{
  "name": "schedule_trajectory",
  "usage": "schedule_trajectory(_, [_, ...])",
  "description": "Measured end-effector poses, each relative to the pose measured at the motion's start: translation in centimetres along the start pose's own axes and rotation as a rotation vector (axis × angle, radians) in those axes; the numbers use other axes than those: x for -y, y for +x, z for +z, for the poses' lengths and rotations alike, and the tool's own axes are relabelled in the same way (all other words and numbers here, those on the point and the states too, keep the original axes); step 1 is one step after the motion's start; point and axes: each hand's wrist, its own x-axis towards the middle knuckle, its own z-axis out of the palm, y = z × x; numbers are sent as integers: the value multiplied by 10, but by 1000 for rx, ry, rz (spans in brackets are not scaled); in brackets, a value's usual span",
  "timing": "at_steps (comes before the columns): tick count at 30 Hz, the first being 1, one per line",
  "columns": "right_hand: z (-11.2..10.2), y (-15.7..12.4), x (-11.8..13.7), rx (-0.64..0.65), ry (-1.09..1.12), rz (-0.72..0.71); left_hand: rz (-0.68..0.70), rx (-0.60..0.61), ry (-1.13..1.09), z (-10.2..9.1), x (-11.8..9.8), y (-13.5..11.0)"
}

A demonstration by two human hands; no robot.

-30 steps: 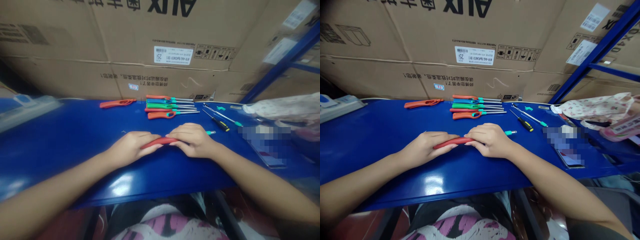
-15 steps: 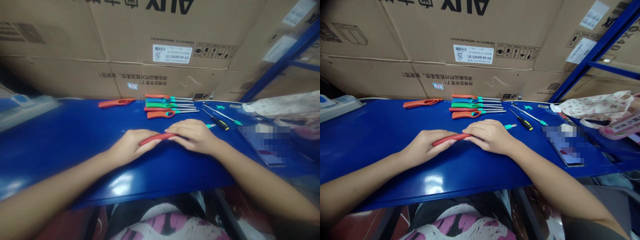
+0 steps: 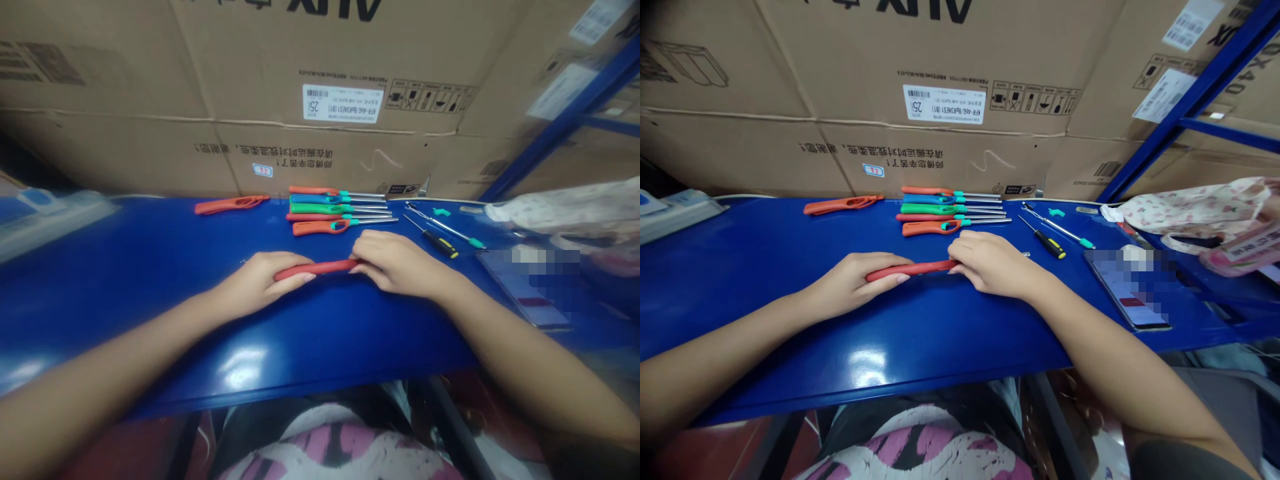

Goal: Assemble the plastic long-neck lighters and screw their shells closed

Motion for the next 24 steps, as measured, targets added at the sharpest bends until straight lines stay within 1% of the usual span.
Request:
schedule_trajectory(2, [-1, 0, -4, -3, 13, 18, -5, -1, 16, 0, 0, 1])
schedule_trajectory(4, [-3, -2, -10, -14, -1, 48, 2, -27, 36, -1, -1, 1])
schedule_trajectory(6, [-4, -6, -19, -17, -84, 102, 1, -83, 62, -2, -1, 0])
schedule_trajectory(8, [-5, -10, -31, -6, -215, 190, -27, -151, 77, -4, -2, 0])
schedule_trajectory(10, [-5, -15, -43, 8, -330, 273, -82, -223, 73, -6, -2, 0])
schedule_trajectory(12, [-4, -18, -54, 10, -381, 317, -137, -285, 57, -7, -2, 0])
schedule_trajectory(14, [-3, -19, -61, -4, -357, 309, -174, -321, 40, -7, -2, 0])
schedule_trajectory(16, [-3, -19, -64, -29, -302, 277, -191, -332, 29, -7, -1, 0])
schedule_trajectory(21, [-5, -14, -58, -98, -169, 169, -194, -336, 17, -7, 0, 0])
schedule_trajectory(24, [-4, -12, -52, -113, -125, 117, -193, -342, -12, -6, 0, -1])
